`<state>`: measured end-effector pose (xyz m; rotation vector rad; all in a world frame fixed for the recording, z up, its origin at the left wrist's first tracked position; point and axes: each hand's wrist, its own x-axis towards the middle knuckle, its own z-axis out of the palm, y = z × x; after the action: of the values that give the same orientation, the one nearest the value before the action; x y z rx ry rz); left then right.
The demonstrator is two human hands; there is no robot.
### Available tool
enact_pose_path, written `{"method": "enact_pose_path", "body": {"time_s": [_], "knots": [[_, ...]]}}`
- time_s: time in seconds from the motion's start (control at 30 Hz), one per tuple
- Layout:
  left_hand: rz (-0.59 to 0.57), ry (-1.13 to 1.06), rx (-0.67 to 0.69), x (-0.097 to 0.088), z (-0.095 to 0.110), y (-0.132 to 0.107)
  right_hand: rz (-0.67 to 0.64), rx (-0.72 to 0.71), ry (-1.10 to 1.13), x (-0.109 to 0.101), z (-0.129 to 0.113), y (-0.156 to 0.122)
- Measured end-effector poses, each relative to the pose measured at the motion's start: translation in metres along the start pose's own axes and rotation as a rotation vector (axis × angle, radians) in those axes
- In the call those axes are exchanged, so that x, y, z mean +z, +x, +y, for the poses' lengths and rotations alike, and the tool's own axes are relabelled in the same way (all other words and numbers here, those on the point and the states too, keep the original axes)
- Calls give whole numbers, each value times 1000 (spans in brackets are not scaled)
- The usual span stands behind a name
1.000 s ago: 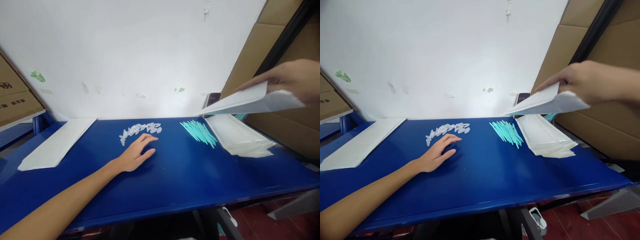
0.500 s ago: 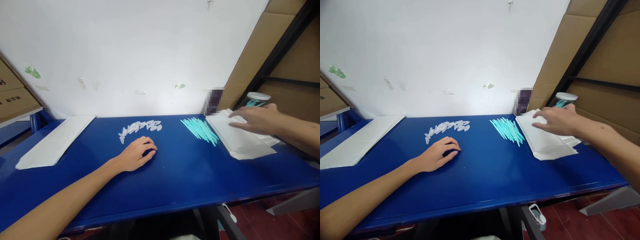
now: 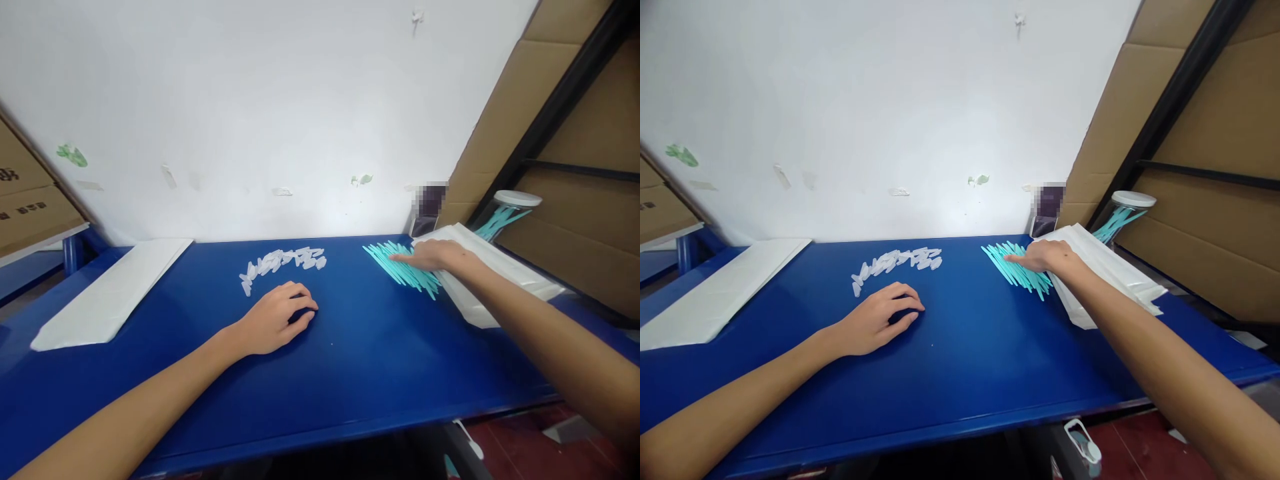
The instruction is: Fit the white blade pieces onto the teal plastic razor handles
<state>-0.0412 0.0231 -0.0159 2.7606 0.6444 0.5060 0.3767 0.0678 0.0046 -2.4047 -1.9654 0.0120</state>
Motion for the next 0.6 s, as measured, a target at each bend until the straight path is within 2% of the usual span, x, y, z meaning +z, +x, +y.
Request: {"method": "enact_pose_path", "body": {"time_s": [0.07,0.13,0.37,0.6], "knots": [[-7,3,0,-1,1,0,-133,77,-31,-2,-6,2],[-14,4,0,-2,1,0,-214,90,-42,-4,-13,1],[-10,-3,5,-3,2,1,-230,3,-22,-8,-29,-7],[-9,-4,3,-3,2,0,-173,-57,-22,-12,-63,-16]]}}
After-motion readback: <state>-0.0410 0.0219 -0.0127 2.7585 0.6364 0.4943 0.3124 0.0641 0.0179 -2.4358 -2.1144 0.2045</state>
